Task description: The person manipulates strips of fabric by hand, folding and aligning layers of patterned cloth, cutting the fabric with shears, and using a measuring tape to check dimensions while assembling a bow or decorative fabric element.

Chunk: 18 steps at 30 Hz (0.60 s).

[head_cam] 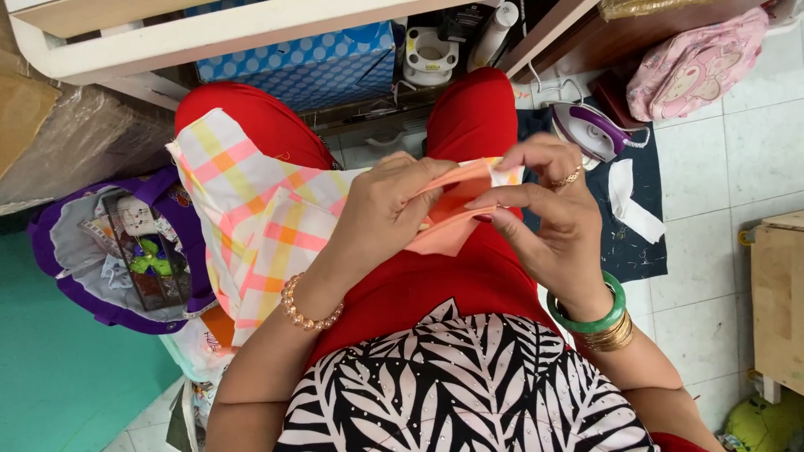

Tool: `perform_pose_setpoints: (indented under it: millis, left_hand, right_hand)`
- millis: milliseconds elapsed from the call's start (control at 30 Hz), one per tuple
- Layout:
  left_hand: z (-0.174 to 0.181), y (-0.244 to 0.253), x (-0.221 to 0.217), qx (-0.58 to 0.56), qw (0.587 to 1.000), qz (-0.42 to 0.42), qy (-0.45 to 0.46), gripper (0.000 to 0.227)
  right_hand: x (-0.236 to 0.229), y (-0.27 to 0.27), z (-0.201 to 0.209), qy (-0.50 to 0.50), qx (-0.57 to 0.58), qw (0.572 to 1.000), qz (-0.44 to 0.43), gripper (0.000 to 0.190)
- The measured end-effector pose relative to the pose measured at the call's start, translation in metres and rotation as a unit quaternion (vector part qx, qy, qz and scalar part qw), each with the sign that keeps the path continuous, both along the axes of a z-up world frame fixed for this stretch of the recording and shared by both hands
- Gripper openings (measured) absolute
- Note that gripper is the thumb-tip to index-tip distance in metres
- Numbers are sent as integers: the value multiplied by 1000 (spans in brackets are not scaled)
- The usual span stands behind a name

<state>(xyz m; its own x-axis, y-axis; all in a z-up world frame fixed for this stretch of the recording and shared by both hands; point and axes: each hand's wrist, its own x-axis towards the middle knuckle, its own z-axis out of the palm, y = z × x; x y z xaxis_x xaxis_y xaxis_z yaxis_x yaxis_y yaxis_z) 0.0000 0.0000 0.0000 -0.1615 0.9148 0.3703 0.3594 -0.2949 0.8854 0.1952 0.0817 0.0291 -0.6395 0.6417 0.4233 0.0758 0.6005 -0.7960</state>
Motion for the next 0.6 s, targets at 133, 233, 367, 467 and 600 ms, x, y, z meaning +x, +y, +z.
perform_pose_setpoints:
  millis: [133,233,367,467,600]
  left_hand:
    - [-11,-4,1,-7,998,-50,43,26]
    - [-12,-5,2,10,997,-72,19,27]
    - [-14,-8,1,-7,996,-82,25,32]
    - [-12,-8,-1,-2,995,-92,49,31]
    - [-12,-9,-4,-3,992,-96,78,29]
  right_hand:
    - [-3,-2,4,-28,0,1000,7,8]
    - [-3,-5,3,13,-85,996,8,6]
    - [-1,-6,3,25,-148,989,-2,8]
    - [2,-6,4,9,-141,990,-7,8]
    - [1,-5,2,-13,-72,997,-22,8]
